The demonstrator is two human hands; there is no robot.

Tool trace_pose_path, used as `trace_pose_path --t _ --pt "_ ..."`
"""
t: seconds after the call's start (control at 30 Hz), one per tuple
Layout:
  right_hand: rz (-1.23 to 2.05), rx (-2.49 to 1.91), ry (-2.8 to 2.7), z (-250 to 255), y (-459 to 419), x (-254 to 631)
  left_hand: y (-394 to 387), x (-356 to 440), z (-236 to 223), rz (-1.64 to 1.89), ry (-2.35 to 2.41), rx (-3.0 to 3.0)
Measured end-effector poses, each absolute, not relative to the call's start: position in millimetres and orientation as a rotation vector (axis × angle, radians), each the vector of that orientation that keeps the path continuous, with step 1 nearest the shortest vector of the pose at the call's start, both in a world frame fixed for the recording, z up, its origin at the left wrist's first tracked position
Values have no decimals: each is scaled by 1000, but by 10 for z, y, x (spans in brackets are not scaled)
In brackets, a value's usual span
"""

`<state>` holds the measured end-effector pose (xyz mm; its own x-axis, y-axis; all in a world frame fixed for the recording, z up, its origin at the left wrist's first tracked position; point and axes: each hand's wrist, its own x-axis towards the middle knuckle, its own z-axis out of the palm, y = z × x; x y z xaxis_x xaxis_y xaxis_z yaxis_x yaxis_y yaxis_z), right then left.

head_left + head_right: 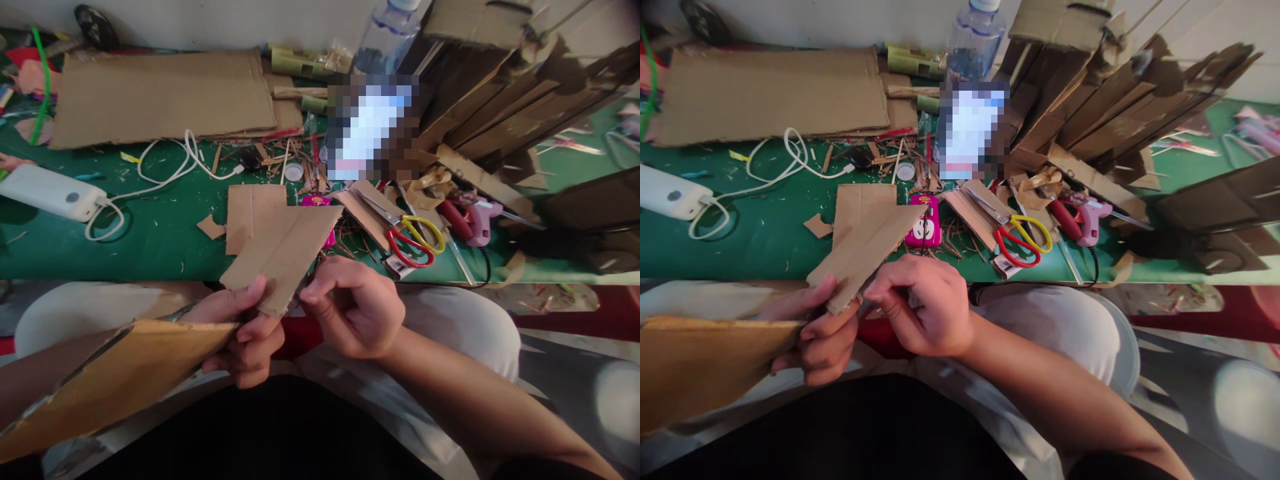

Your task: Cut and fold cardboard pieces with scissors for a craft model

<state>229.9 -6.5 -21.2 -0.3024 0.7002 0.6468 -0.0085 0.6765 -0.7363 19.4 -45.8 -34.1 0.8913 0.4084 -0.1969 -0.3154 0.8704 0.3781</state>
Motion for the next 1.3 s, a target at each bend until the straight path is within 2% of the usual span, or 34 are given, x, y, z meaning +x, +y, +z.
trace_pose_path --t 0.17,0.27,0.37,0.47,0.6,0.77,0.87,1.0,1.2,1.3 --pt "1108 -707 -1489 -277 -47 2267 -350 183 -191 407 514 584" --pt "1302 -721 -1451 -310 -21 2226 -283 196 -155 483 837 968" --pt "1358 -783 -1476 -329 -3 2195 -242 229 -184 569 978 1388" --pt "1265 -834 -1522 -312 45 2221 -223 262 -227 590 895 1485" --pt "948 -852 -1612 -189 203 2394 -143 230 -253 642 944 1432" --pt "620 -991 -1835 -22 339 2611 97 71 -344 1100 1302 1459" --pt "661 -1067 -2054 -39 275 2581 207 -5 -447 1304 1460 1484" --pt "899 -997 -2192 -163 119 2419 221 4 -512 1414 1526 1449" --pt "848 -986 -1969 -187 122 2356 77 87 -468 1483 1082 1033" --pt "783 -967 -1922 -174 167 2382 -1 80 -500 1406 1005 1073"
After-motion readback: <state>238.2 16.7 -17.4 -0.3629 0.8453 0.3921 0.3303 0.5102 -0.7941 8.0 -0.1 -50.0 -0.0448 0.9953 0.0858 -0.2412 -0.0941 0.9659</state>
